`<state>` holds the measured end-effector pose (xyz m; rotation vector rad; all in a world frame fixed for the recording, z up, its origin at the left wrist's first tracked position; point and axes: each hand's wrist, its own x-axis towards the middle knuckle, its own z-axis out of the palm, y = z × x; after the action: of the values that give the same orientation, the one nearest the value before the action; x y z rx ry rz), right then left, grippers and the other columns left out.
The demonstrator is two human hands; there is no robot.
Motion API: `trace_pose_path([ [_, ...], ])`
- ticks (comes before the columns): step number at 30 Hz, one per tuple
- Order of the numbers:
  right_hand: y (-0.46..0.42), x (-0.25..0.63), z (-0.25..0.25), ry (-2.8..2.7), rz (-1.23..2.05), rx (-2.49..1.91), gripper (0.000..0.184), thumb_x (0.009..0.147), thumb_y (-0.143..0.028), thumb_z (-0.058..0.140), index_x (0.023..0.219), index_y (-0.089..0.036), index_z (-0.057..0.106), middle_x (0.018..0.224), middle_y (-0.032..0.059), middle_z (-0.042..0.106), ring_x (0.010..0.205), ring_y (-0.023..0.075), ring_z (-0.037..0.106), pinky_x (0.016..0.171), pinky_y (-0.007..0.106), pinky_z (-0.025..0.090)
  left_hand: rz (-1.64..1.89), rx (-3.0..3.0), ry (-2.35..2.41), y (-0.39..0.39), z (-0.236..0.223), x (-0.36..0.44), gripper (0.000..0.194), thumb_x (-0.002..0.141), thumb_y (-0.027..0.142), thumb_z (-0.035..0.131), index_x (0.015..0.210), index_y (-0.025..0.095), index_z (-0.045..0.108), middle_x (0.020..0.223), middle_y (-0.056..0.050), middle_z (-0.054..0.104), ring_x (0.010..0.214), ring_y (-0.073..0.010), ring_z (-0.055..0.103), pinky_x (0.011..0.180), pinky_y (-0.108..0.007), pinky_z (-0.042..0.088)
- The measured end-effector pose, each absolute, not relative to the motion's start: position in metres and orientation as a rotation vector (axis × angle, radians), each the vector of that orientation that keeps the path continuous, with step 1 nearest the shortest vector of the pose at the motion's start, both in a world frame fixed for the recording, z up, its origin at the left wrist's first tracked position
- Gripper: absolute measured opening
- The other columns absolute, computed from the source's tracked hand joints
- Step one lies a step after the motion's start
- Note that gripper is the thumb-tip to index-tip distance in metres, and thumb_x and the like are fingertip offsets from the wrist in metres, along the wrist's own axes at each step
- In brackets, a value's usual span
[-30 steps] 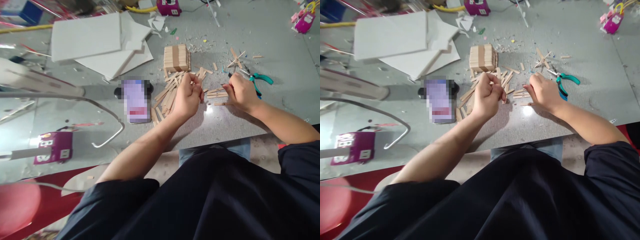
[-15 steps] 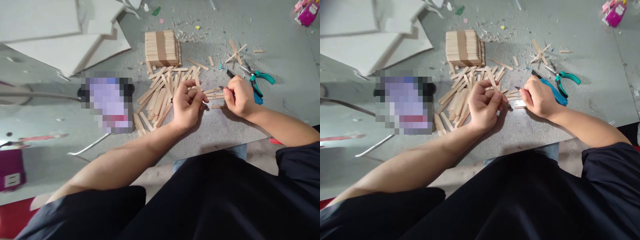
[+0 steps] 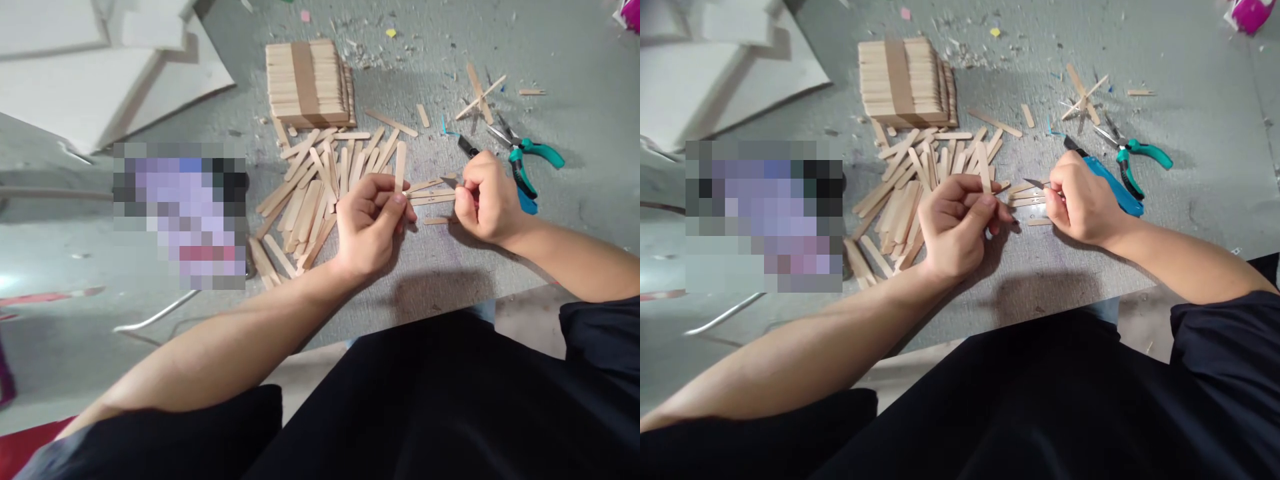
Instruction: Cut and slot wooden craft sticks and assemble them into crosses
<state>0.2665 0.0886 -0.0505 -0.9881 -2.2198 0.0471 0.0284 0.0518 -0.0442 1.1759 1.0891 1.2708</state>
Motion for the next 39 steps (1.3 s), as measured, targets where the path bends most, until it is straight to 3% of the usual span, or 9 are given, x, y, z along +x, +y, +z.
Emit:
trace_pose_path([
  [8,0.083,0.265,-0.041,-2.291,0.067,-1.005,0.007,0.109,-0.035,0.051,0.108,-0.028,0.052,0.089,0.0028,0.063,0.085,0.0224,0.069,0.072,0.039,0.053,1.259,1.181,1.099,0.048,-0.04,0.029,0.036,0.101,0.059,0.081,0.1,0.026,0.068,0.066,0.002,0.073,0.045,-0.0103,0.054,0.043,-0.027,0.042],
  [13,0.083,0.263,-0.034,-2.242,0.001,-0.86,0.01,0.104,-0.024,0.061,0.109,-0.027,0.054,0.089,0.001,0.068,0.082,0.02,0.07,0.067,0.036,0.052,1.247,1.175,1.062,0.045,-0.04,0.026,0.025,0.104,0.048,0.08,0.103,0.025,0.071,0.067,0.002,0.076,0.045,-0.0103,0.055,0.042,-0.026,0.04],
  [18,0.082,0.265,-0.031,-2.231,0.003,-0.886,0.004,0.105,-0.029,0.06,0.107,-0.028,0.058,0.087,0.0009,0.07,0.078,0.0192,0.07,0.064,0.036,0.052,1.222,1.23,1.022,0.04,-0.045,0.022,0.019,0.108,0.042,0.076,0.111,0.023,0.074,0.07,0.001,0.079,0.047,-0.0097,0.057,0.045,-0.024,0.044],
  [22,0.075,0.27,-0.023,-2.302,0.068,-0.932,0.007,0.108,-0.034,0.062,0.109,-0.028,0.065,0.091,0.003,0.075,0.084,0.0211,0.075,0.071,0.039,0.059,1.156,1.348,1.112,0.037,-0.038,0.022,0.022,0.108,0.041,0.075,0.103,0.019,0.076,0.064,0.0,0.074,0.051,-0.0117,0.065,0.049,-0.024,0.048],
  [26,0.065,0.269,-0.014,-2.366,0.092,-0.926,0.009,0.109,-0.029,0.062,0.115,-0.03,0.068,0.097,0.0027,0.08,0.088,0.0215,0.078,0.073,0.038,0.063,1.163,1.526,1.231,0.037,-0.03,0.024,0.018,0.104,0.031,0.075,0.089,0.019,0.077,0.059,0.002,0.066,0.048,-0.0089,0.05,0.047,-0.025,0.037],
  [30,0.058,0.263,-0.011,-2.38,0.13,-0.905,0.008,0.106,-0.022,0.065,0.111,-0.028,0.067,0.097,0.002,0.079,0.088,0.0199,0.078,0.071,0.035,0.062,1.191,1.614,1.293,0.039,-0.03,0.024,0.014,0.097,0.025,0.079,0.083,0.021,0.078,0.057,0.004,0.056,0.051,-0.0095,0.045,0.05,-0.027,0.036],
  [39,0.054,0.263,-0.012,-2.4,0.106,-1.097,0.011,0.11,-0.031,0.061,0.1,-0.029,0.063,0.089,0.0035,0.073,0.079,0.0205,0.072,0.063,0.038,0.056,1.175,1.667,1.292,0.039,-0.034,0.021,0.015,0.104,0.028,0.073,0.094,0.02,0.08,0.077,-0.001,0.075,0.063,-0.0114,0.061,0.065,-0.028,0.052],
])
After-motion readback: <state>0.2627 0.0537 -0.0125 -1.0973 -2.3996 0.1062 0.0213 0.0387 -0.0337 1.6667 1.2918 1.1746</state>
